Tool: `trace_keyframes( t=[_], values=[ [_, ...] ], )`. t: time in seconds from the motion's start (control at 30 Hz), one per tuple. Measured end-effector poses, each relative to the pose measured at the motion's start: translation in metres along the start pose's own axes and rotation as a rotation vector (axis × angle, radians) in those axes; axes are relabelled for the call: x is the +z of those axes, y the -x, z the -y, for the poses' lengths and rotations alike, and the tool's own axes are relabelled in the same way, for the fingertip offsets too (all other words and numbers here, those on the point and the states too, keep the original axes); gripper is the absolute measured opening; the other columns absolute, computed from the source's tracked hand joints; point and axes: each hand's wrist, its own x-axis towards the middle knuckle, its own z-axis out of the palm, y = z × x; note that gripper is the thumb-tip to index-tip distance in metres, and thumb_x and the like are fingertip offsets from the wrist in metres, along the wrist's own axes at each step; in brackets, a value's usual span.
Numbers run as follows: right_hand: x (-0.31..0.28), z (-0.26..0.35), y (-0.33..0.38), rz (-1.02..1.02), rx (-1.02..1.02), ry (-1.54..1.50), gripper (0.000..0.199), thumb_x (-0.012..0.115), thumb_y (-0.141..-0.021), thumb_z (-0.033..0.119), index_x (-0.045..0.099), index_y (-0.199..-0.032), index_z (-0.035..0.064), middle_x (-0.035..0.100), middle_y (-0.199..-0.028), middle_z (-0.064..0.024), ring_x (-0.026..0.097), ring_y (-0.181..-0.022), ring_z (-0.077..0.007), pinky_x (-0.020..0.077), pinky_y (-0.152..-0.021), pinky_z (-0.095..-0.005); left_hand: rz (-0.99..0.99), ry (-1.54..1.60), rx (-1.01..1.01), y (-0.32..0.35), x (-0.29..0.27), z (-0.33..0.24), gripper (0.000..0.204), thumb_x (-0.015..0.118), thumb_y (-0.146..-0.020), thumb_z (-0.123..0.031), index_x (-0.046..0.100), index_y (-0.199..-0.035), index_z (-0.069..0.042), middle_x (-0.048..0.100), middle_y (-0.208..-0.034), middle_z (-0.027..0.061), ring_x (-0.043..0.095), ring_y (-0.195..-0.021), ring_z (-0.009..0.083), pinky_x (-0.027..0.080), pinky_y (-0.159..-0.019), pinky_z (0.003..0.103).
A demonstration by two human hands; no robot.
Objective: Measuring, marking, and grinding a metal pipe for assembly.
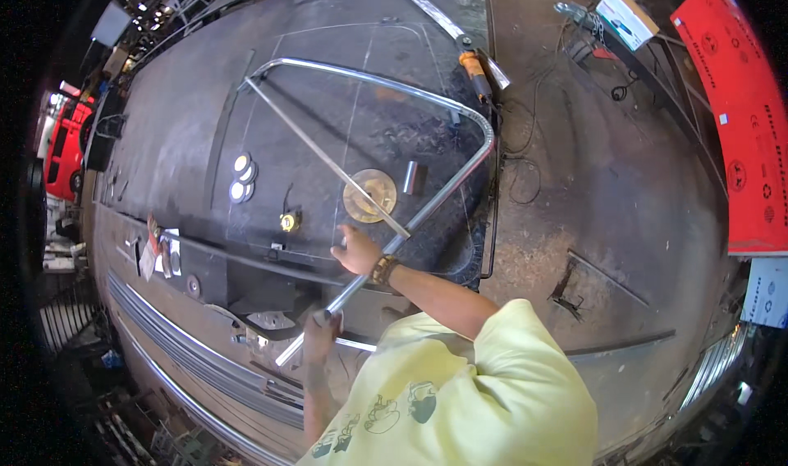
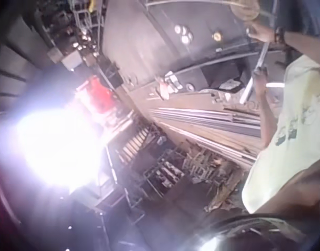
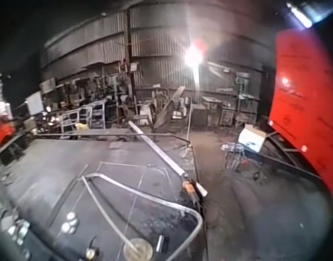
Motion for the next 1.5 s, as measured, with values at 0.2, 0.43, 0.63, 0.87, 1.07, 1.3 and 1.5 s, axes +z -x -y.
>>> trace_keyframes(
  t=[0.2, 0.43, 0.63, 0.87, 1.07, 1.3, 1.5],
  values=[
    [-0.116, -0.058, 0.007, -0.375, 0.095, -0.037, 0.035, 0.069, -0.081, 0.018, 0.061, -0.111, 0.0011, 0.065, -0.1, -0.019, 0.065, -0.09, -0.0307, 0.0518, -0.079, -0.0401, -0.085, 0.166, -0.19, -0.112, 0.031, -0.078, 0.052, 0.065, -0.091, -0.044, 0.053, -0.111, 0.003, 0.063, -0.083, 0.0069, 0.06, -0.076, 0.0175, 0.046, -0.053, 0.032],
    [-0.293, -0.197, -0.067, -0.83, 0.317, 0.248, 0.034, 0.071, -0.082, 0.025, 0.06, -0.103, 0.0011, 0.062, -0.09, -0.015, 0.061, -0.083, -0.0264, 0.0492, -0.075, -0.0397, 0.336, -0.072, 0.28, -0.031, 0.058, -0.111, 0.032, 0.059, -0.097, -0.031, 0.06, -0.109, -0.001, 0.066, -0.082, 0.0068, 0.064, -0.077, 0.0148, 0.05, -0.072, 0.031],
    [-0.332, -0.151, -0.251, -0.427, 0.393, 0.528, 0.034, 0.069, -0.08, 0.026, 0.072, -0.097, -0.0034, 0.072, -0.093, -0.0177, 0.069, -0.085, -0.0282, 0.0501, -0.08, -0.038, -0.117, -0.315, -0.106, 0.106, 0.115, 0.091, 0.038, 0.078, -0.076, -0.029, 0.068, -0.106, -0.008, 0.068, -0.097, 0.0146, 0.066, -0.09, 0.0274, 0.052, -0.08, 0.04],
    [-0.486, -0.424, -0.408, -0.109, 0.237, 1.194, 0.073, 0.064, -0.087, 0.052, 0.049, -0.139, 0.0024, 0.048, -0.144, -0.0141, 0.042, -0.135, -0.0303, 0.0307, -0.114, -0.0373, -0.054, -0.423, -0.517, 0.157, 0.054, 0.113, 0.035, 0.063, -0.068, -0.012, 0.07, -0.103, -0.014, 0.068, -0.103, 0.0123, 0.064, -0.101, 0.0316, 0.05, -0.089, 0.041],
    [-0.509, -0.426, -0.386, -0.024, 0.587, 0.839, 0.075, 0.065, -0.077, 0.065, 0.07, -0.104, -0.0045, 0.071, -0.084, -0.0206, 0.067, -0.081, -0.0323, 0.0515, -0.077, -0.0447, 0.005, -0.247, -0.603, 0.19, 0.071, 0.111, 0.032, 0.058, -0.075, -0.012, 0.068, -0.105, -0.008, 0.068, -0.102, 0.0149, 0.064, -0.102, 0.0325, 0.051, -0.088, 0.04],
    [-0.567, -0.324, -0.136, -0.097, 0.908, 0.542, 0.06, 0.067, -0.077, 0.066, 0.069, -0.071, 0.0065, 0.062, -0.065, -0.0055, 0.058, -0.054, -0.0237, 0.0458, -0.049, -0.039, 0.059, -0.079, -0.575, 0.157, 0.054, 0.106, 0.033, 0.05, -0.082, -0.021, 0.067, -0.106, -0.006, 0.067, -0.109, 0.0175, 0.063, -0.102, 0.0351, 0.05, -0.09, 0.042],
    [-0.395, -0.101, 0.139, -0.415, 0.892, 0.369, 0.042, 0.065, -0.087, 0.04, 0.069, -0.099, 0.0, 0.063, -0.075, -0.0105, 0.06, -0.059, -0.0206, 0.0464, -0.045, -0.0308, 0.15, 0.041, -0.287, 0.092, 0.042, 0.061, 0.03, 0.054, -0.083, -0.028, 0.067, -0.101, -0.008, 0.067, -0.103, 0.0176, 0.064, -0.096, 0.0352, 0.05, -0.085, 0.046]
  ],
)
